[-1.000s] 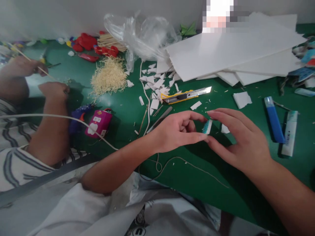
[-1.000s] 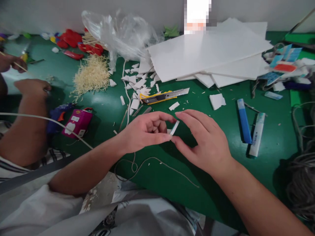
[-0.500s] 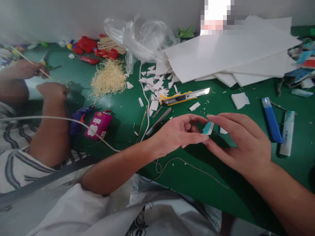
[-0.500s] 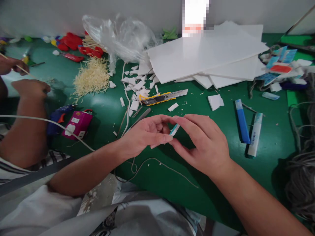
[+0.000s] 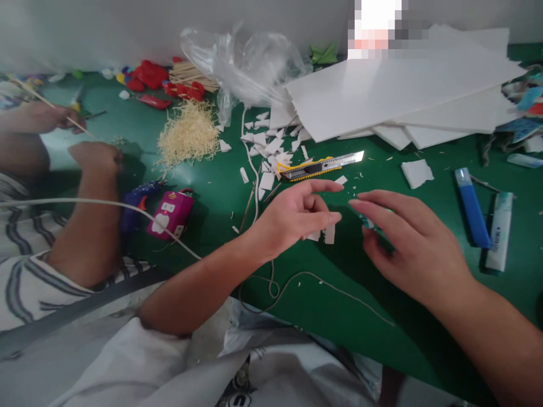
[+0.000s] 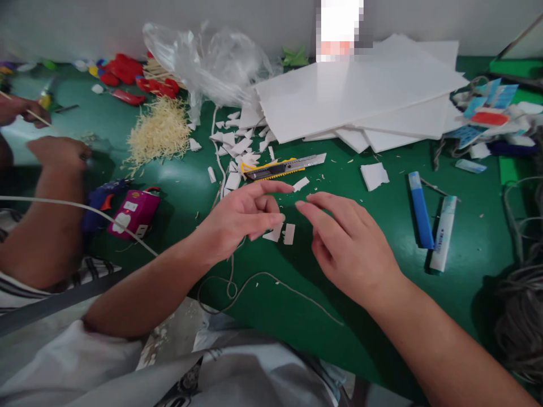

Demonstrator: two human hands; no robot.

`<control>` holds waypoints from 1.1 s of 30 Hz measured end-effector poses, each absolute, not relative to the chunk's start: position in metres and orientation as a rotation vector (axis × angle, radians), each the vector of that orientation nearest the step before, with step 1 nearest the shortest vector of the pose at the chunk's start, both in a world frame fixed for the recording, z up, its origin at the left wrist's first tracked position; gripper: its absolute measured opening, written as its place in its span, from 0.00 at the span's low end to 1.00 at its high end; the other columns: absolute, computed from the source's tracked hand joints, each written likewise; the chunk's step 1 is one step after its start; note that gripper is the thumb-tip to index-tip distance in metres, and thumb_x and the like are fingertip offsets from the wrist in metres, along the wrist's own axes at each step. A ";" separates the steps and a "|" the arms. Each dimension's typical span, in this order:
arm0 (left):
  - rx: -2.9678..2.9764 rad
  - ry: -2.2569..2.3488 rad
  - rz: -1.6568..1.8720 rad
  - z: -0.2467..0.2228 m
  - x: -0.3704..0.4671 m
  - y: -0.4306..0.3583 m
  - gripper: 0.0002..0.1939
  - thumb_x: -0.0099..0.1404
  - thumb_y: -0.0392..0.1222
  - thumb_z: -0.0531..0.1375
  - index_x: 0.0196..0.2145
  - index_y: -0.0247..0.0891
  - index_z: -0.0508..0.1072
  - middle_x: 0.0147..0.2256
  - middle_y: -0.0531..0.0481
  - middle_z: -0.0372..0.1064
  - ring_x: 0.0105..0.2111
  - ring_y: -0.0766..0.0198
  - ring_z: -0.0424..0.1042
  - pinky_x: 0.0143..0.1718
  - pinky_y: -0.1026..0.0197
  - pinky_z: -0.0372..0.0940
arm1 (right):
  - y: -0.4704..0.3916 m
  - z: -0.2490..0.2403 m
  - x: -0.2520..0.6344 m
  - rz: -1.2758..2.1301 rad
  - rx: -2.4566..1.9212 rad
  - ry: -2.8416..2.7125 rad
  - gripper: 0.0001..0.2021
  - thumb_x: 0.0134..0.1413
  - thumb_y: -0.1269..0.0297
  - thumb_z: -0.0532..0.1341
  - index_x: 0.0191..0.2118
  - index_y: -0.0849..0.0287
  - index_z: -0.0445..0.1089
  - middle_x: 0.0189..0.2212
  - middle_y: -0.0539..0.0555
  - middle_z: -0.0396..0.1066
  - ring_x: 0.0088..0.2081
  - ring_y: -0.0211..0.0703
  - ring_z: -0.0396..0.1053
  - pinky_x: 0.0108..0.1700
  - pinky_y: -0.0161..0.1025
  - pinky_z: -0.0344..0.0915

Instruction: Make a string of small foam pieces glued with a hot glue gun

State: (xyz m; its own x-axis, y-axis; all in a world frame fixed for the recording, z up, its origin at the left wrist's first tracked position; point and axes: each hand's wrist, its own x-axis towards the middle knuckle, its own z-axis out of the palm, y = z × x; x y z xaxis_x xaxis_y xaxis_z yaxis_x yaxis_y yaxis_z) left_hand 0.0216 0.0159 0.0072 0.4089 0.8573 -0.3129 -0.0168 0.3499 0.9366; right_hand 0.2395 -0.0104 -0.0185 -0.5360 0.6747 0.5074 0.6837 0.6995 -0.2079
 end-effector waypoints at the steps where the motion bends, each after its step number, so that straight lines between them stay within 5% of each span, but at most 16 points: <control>1: 1.087 1.018 0.726 0.008 0.020 0.017 0.23 0.60 0.39 0.65 0.53 0.33 0.70 0.24 0.60 0.63 0.20 0.73 0.57 0.21 0.67 0.53 | -0.010 -0.021 0.241 -0.017 -1.030 -2.388 0.27 0.55 0.79 0.59 0.60 0.57 0.65 0.51 0.62 0.76 0.50 0.54 0.75 0.47 0.50 0.74; 14: 1.664 1.192 0.678 0.001 0.008 0.015 0.19 0.63 0.38 0.64 0.52 0.36 0.72 0.29 0.57 0.66 0.21 0.73 0.60 0.25 0.67 0.60 | -0.009 -0.026 0.239 0.024 -1.073 -2.554 0.20 0.58 0.74 0.55 0.55 0.64 0.70 0.47 0.63 0.78 0.46 0.53 0.75 0.42 0.49 0.72; 18: 2.200 1.071 0.495 0.004 0.000 0.014 0.21 0.62 0.33 0.64 0.54 0.37 0.72 0.41 0.49 0.74 0.39 0.62 0.73 0.44 0.58 0.67 | -0.007 -0.025 0.243 0.015 -1.066 -2.588 0.18 0.60 0.72 0.55 0.54 0.63 0.71 0.46 0.62 0.79 0.45 0.53 0.75 0.42 0.49 0.71; 21: 2.509 0.975 0.322 0.010 -0.002 0.012 0.25 0.64 0.34 0.64 0.59 0.37 0.68 0.51 0.44 0.73 0.52 0.53 0.70 0.54 0.50 0.62 | -0.006 -0.025 0.244 -0.007 -1.064 -2.587 0.15 0.62 0.69 0.56 0.53 0.64 0.71 0.43 0.62 0.79 0.42 0.52 0.75 0.41 0.48 0.71; 26: 2.560 0.983 0.047 0.009 0.003 0.013 0.31 0.65 0.39 0.67 0.63 0.34 0.62 0.53 0.41 0.71 0.53 0.49 0.70 0.58 0.46 0.62 | -0.007 -0.025 0.242 -0.022 -1.033 -2.596 0.15 0.63 0.65 0.58 0.52 0.65 0.71 0.42 0.63 0.79 0.41 0.52 0.75 0.40 0.48 0.70; 33: 2.579 1.072 -0.103 0.006 0.009 0.018 0.27 0.67 0.36 0.63 0.61 0.32 0.64 0.49 0.42 0.73 0.50 0.50 0.72 0.54 0.49 0.65 | -0.006 -0.026 0.242 -0.002 -1.005 -2.592 0.15 0.63 0.66 0.59 0.53 0.64 0.70 0.42 0.61 0.79 0.41 0.51 0.75 0.40 0.46 0.68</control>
State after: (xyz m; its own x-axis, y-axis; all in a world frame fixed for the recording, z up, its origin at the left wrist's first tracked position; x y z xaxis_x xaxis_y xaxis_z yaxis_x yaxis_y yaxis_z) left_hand 0.0091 0.0184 0.0060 0.7119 0.6741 -0.1968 0.6993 -0.6549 0.2864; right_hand 0.2423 -0.0062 -0.0261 -0.6825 0.6520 0.3305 0.6526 0.7471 -0.1263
